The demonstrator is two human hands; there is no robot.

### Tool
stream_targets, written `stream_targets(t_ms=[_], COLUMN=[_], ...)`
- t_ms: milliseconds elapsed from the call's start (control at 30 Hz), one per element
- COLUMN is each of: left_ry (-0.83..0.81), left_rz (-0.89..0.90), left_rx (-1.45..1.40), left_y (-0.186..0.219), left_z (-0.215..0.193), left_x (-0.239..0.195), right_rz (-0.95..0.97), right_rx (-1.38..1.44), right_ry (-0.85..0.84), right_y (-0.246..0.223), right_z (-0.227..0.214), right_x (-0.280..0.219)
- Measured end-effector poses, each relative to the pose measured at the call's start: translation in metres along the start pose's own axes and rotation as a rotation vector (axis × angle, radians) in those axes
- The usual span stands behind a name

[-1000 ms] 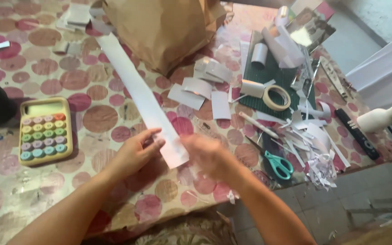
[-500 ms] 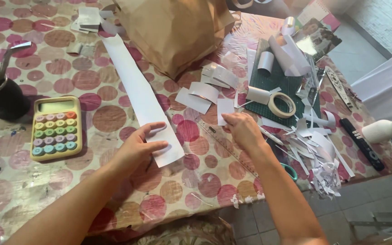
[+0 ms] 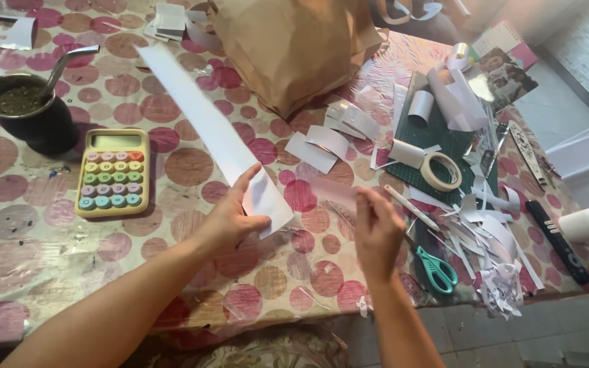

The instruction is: The person cuts a small piece of white paper using scissors, then folds and rolls it into a cylindrical shape. They also handle a long strip of white paper, cutting it into smaller sections and rolling them into tubes. The person uses a white tool to manipulate the paper and occasionally picks up a cup with a metal straw.

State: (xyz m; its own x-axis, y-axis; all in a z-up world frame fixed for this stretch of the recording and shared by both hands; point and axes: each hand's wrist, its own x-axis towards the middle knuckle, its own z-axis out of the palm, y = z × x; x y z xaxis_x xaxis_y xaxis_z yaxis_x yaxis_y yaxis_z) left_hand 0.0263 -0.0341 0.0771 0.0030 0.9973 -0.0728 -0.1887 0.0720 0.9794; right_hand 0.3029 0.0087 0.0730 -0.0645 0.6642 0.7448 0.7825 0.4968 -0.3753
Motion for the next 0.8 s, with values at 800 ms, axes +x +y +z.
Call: stream_targets(t_ms=[800], left_ry=[-0.329], left_rz=[-0.043], left_rx=[0.205], left_y=[0.009], left_z=[0.006], left_x=[0.0], right_rz=[-0.535], right_rx=[0.151], right_ry=[-0.171], right_y=[-0.094], right_z=[0.005], right_x=[-0.049])
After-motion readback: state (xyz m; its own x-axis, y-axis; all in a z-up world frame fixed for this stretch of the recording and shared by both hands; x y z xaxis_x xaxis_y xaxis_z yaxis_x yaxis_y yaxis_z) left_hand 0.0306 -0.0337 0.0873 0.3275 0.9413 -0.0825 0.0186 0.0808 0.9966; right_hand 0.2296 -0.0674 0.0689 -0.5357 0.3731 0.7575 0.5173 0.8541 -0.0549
